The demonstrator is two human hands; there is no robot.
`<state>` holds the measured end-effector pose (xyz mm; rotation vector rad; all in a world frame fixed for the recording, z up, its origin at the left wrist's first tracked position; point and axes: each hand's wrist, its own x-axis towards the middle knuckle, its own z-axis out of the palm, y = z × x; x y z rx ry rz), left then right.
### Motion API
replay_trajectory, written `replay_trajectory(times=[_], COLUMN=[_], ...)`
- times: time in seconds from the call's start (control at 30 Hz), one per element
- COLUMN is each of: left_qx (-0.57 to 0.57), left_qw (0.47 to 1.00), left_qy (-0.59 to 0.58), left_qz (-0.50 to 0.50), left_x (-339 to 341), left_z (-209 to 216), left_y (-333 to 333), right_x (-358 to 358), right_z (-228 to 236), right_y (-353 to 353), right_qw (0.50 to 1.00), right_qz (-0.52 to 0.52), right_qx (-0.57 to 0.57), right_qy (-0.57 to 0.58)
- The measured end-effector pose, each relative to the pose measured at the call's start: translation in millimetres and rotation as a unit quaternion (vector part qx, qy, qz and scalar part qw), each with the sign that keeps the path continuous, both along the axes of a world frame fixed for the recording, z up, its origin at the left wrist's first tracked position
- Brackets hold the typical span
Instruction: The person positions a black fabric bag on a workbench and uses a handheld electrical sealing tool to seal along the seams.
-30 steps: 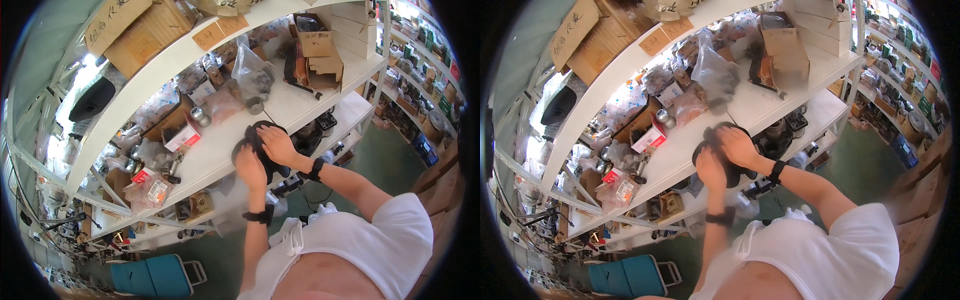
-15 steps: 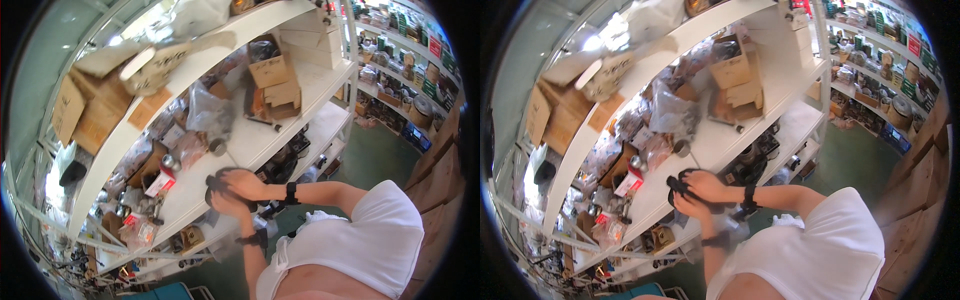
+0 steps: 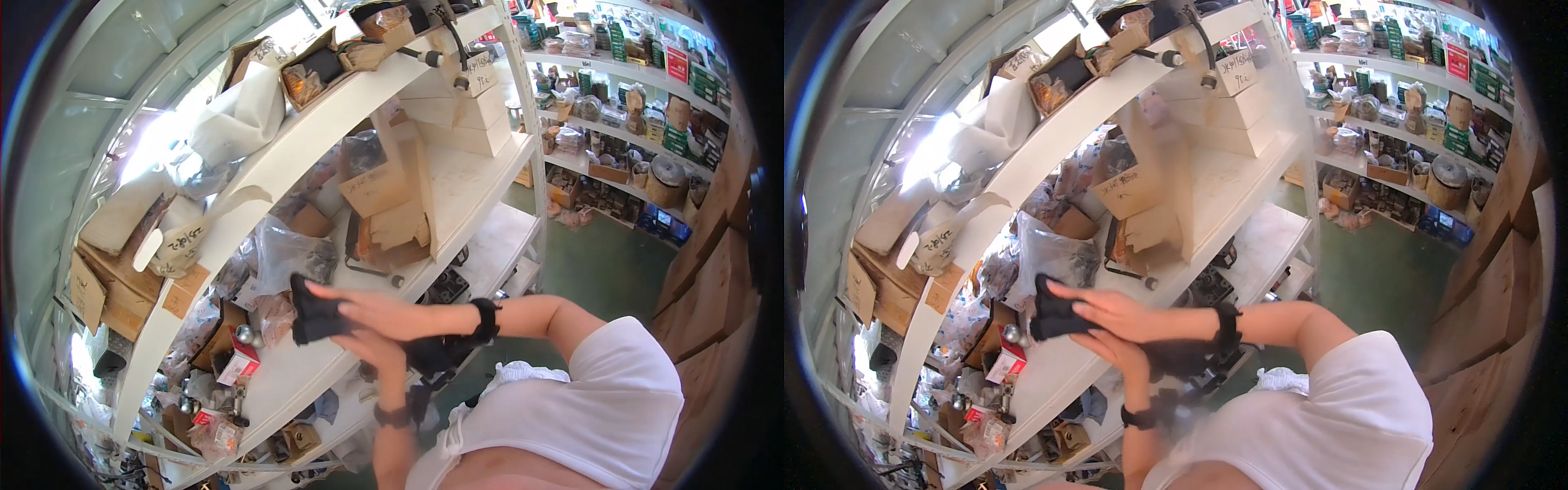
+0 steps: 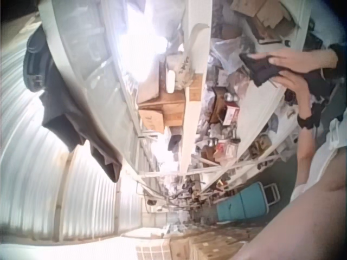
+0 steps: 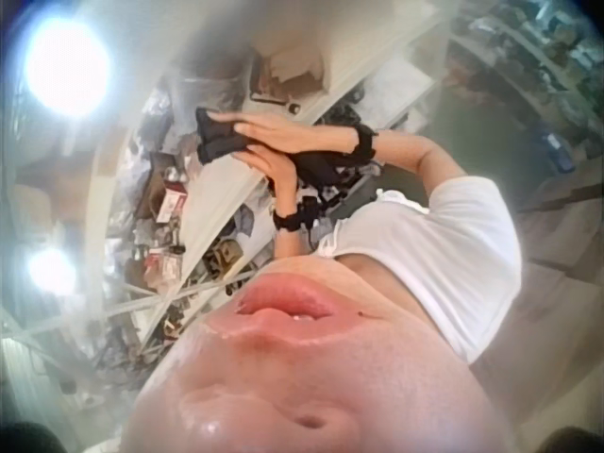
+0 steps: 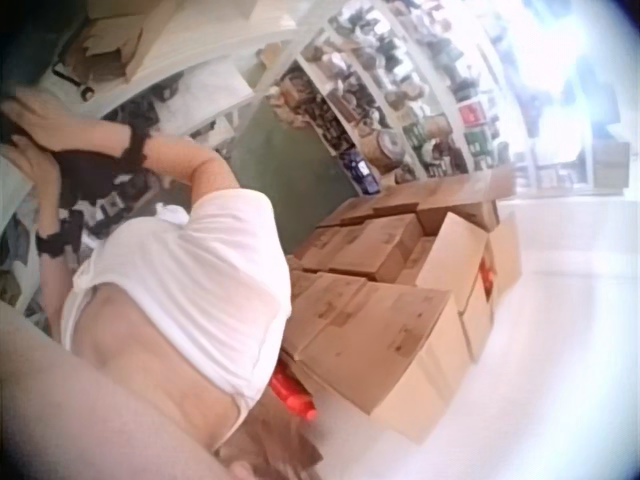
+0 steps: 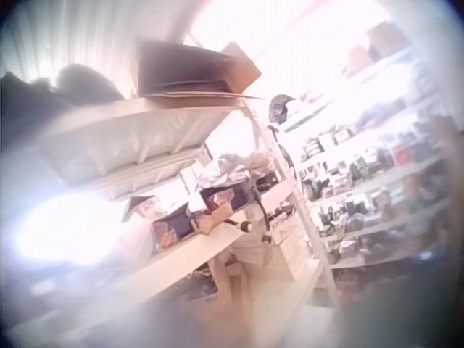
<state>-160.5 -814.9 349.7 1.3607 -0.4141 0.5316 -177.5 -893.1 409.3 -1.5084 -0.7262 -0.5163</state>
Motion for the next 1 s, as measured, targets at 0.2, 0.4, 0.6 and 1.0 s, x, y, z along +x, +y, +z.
replay_trajectory(times=[0.2,0.4,0.6,1.0], left_qx=[0.047,0.065,0.03,-0.02], left_qw=[0.967,0.896,0.933,0.982], left_qy=[0.1,0.038,0.017,-0.008], left_qz=[-0.231,-0.437,-0.359,-0.188], left_x=[16,17,48,60], left_z=[36,64,72,49], left_y=[-61,-99,-99,27], right_x=[0,2,57,79], right_z=[42,73,97,108], right_y=[-63,-104,-107,11], right_qw=[0.972,0.904,0.826,0.793], right_qz=[-0.123,-0.277,-0.482,-0.401], right_qx=[0.183,0.234,-0.024,-0.211], right_qy=[-0.083,-0.227,-0.291,-0.408])
